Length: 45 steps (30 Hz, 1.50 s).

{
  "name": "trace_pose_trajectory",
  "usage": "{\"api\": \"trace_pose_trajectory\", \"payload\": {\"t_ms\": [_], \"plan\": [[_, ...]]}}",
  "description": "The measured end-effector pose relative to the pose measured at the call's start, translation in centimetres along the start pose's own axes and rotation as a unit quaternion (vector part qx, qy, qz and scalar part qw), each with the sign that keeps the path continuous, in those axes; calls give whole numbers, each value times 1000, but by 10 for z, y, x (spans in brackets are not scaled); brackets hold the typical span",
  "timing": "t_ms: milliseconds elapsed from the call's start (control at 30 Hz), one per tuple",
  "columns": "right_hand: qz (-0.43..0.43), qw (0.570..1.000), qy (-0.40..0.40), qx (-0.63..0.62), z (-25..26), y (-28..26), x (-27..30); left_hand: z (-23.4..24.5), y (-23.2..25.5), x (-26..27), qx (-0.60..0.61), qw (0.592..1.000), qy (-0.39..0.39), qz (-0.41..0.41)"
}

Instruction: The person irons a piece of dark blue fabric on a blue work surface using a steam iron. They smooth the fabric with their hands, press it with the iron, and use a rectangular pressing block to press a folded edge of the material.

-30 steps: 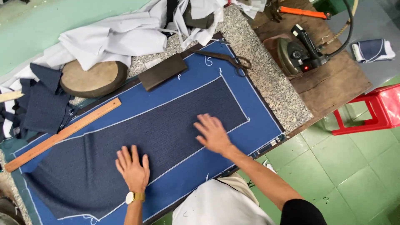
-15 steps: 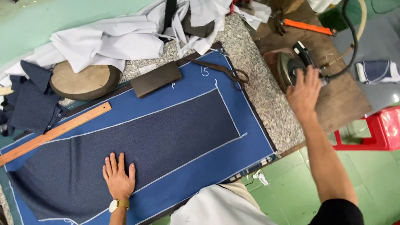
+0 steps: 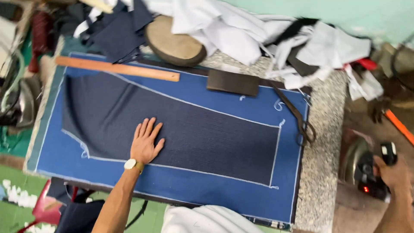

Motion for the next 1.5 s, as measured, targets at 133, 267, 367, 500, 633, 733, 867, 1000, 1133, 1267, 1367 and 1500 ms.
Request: {"api": "trace_pose_trajectory", "payload": {"t_ms": [133,267,367,500,633,733,867,1000,1133,1267,1367,1500], "plan": [[70,988,54,-128,-9,15,4,-12,-2,2,-19,1000,-13,-6],[-94,972,-26,-215,-57,115,0,-13,-3,3,-9,1000,-21,-11],[-174,966,-43,-185,-56,125,43,-13,-3,3,4,1000,-9,-17],[-139,988,13,-62,6,-19,158,-5,1,2,24,999,7,-26],[-101,994,-48,4,-6,-151,231,1,1,1,38,999,13,-19],[-63,990,-122,22,-28,-269,275,3,-1,0,46,999,24,-16],[53,983,-178,6,-75,-411,326,-16,-13,6,39,999,-16,8],[123,962,-243,27,-81,-544,381,-10,-40,-2,104,994,-15,-13],[195,939,-278,-49,-97,-630,404,25,-131,-22,122,982,134,54],[244,922,-295,-67,-104,-708,426,27,-206,-51,89,982,132,105],[274,915,-289,-72,-115,-760,428,3,-228,-71,103,988,94,72],[302,906,-281,-101,-127,-814,420,0,-224,-83,105,994,28,9]]}}
Point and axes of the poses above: each hand's wrist, its own x-axis away from the middle knuckle, its own z-axis out of the back of the hand, y = z × x, the point moved 9 cm from there along -x, towards the middle knuckle, and after that the axes turned 1 degree about -x, right-handed, at the moved point
